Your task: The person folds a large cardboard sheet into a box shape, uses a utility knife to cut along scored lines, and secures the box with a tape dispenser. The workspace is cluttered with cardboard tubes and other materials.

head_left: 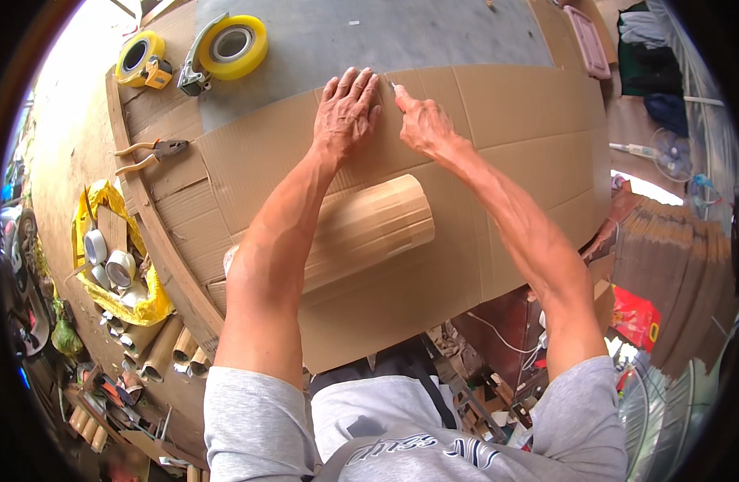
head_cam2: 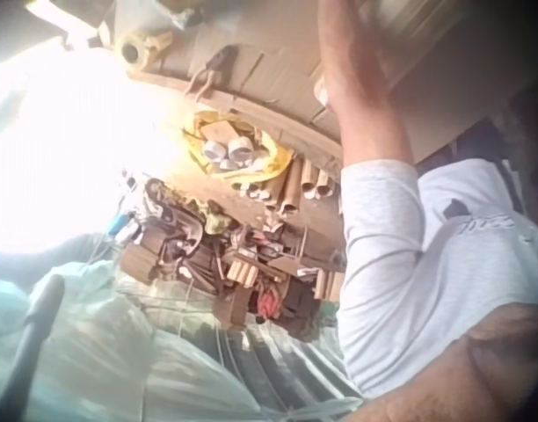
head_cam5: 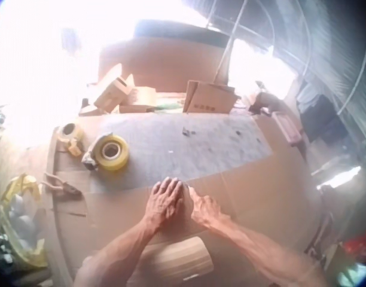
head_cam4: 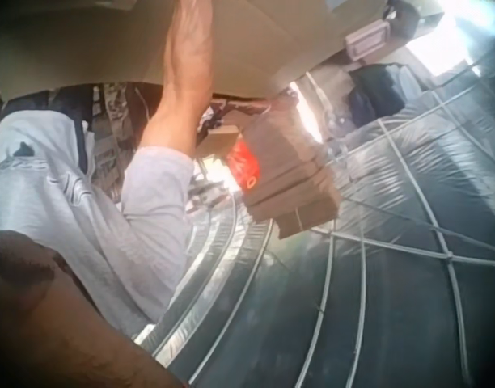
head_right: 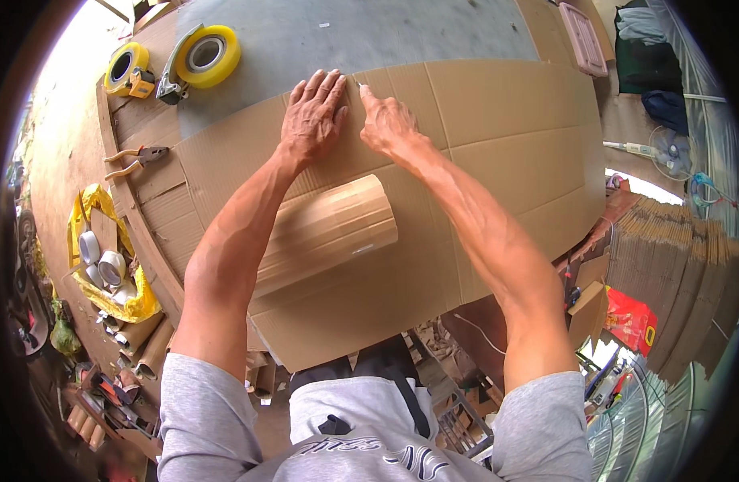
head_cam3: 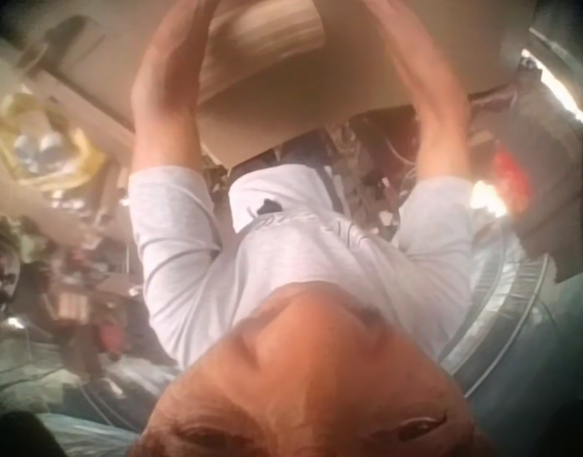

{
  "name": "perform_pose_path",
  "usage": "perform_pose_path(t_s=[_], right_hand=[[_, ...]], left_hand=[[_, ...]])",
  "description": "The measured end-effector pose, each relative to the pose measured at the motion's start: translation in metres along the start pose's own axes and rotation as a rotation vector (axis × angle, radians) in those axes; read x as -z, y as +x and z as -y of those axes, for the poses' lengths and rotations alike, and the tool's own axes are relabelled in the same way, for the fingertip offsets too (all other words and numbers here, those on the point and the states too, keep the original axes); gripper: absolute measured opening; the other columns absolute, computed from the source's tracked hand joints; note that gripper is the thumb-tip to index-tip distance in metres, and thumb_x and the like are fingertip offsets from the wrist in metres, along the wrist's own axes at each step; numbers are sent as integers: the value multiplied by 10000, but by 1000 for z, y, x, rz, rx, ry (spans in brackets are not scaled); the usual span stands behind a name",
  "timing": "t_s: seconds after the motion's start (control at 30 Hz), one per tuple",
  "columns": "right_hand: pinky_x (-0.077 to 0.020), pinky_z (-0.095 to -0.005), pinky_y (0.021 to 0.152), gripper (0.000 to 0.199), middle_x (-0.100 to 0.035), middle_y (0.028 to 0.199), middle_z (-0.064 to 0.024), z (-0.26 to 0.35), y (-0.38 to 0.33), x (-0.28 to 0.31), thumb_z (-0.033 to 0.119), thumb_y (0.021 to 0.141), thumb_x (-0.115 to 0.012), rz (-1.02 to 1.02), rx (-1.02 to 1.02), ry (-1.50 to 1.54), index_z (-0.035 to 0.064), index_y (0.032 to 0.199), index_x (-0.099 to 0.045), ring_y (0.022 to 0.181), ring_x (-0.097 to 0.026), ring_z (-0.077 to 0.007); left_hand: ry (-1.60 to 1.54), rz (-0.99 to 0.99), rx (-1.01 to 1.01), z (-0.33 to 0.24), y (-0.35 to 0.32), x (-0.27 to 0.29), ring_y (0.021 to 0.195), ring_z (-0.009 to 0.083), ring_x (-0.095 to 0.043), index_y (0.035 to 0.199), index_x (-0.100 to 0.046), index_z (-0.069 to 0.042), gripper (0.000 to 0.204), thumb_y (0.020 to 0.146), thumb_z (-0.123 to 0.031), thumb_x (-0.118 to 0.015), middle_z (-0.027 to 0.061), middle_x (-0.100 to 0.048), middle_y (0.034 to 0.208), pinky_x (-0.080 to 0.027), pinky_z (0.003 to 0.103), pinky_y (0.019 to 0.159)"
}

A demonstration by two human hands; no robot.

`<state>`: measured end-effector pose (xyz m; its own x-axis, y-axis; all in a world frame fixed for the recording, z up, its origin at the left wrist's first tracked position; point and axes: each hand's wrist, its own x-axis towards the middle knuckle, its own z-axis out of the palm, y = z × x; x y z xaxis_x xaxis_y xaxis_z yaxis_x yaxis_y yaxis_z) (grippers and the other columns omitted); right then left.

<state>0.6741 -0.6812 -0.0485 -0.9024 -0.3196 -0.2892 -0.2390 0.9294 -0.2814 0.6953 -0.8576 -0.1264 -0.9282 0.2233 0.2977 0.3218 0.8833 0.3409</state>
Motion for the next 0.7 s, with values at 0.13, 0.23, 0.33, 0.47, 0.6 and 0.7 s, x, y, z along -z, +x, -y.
perform_pose_path(t_s=[0.13,0.23,0.33,0.47,0.6,0.7], right_hand=[[-540,-545,880,533,-692,1124,-256,1,3,-4,74,914,-478,17,4,-3,108,1445,-514,1011,-657,-497],[-539,-546,874,524,-692,1120,-258,-2,-2,-1,75,920,-468,31,-12,-7,108,1441,-519,1005,-660,-490],[-538,-549,863,512,-692,1105,-265,-10,-9,1,79,926,-462,12,-1,2,107,1434,-524,988,-662,-491],[-514,-559,964,613,-679,1138,-302,-2,-9,4,92,855,-517,128,-30,53,104,1467,-480,1098,-641,-493],[-533,-548,871,523,-686,1077,-295,-12,-18,0,82,911,-474,37,-1,35,98,1431,-519,986,-659,-497],[-528,-555,896,563,-685,1072,-310,-10,-18,-3,84,884,-497,77,7,63,93,1447,-499,1012,-656,-502]], left_hand=[[15,-9,12,5,-3,-1,1480,289,-349,1492,-472,-81,566,982,-321,-527,94,-441,1572,-239,471,1221],[11,-3,5,2,-2,0,1479,293,-348,1496,-464,-74,562,990,-312,-526,100,-436,1573,-238,466,1221],[5,-12,-17,-5,2,-1,1475,290,-355,1492,-470,-80,561,987,-318,-526,96,-441,1571,-243,468,1220],[45,-20,7,5,-4,-3,1469,287,-364,1488,-477,-86,562,983,-326,-529,93,-445,1567,-251,470,1217],[29,-32,-21,-2,2,-3,1463,289,-371,1482,-482,-82,561,980,-328,-534,95,-455,1559,-259,473,1211],[44,-37,-10,3,-2,-2,1461,291,-375,1479,-485,-80,561,978,-327,-538,98,-461,1555,-263,475,1208]])
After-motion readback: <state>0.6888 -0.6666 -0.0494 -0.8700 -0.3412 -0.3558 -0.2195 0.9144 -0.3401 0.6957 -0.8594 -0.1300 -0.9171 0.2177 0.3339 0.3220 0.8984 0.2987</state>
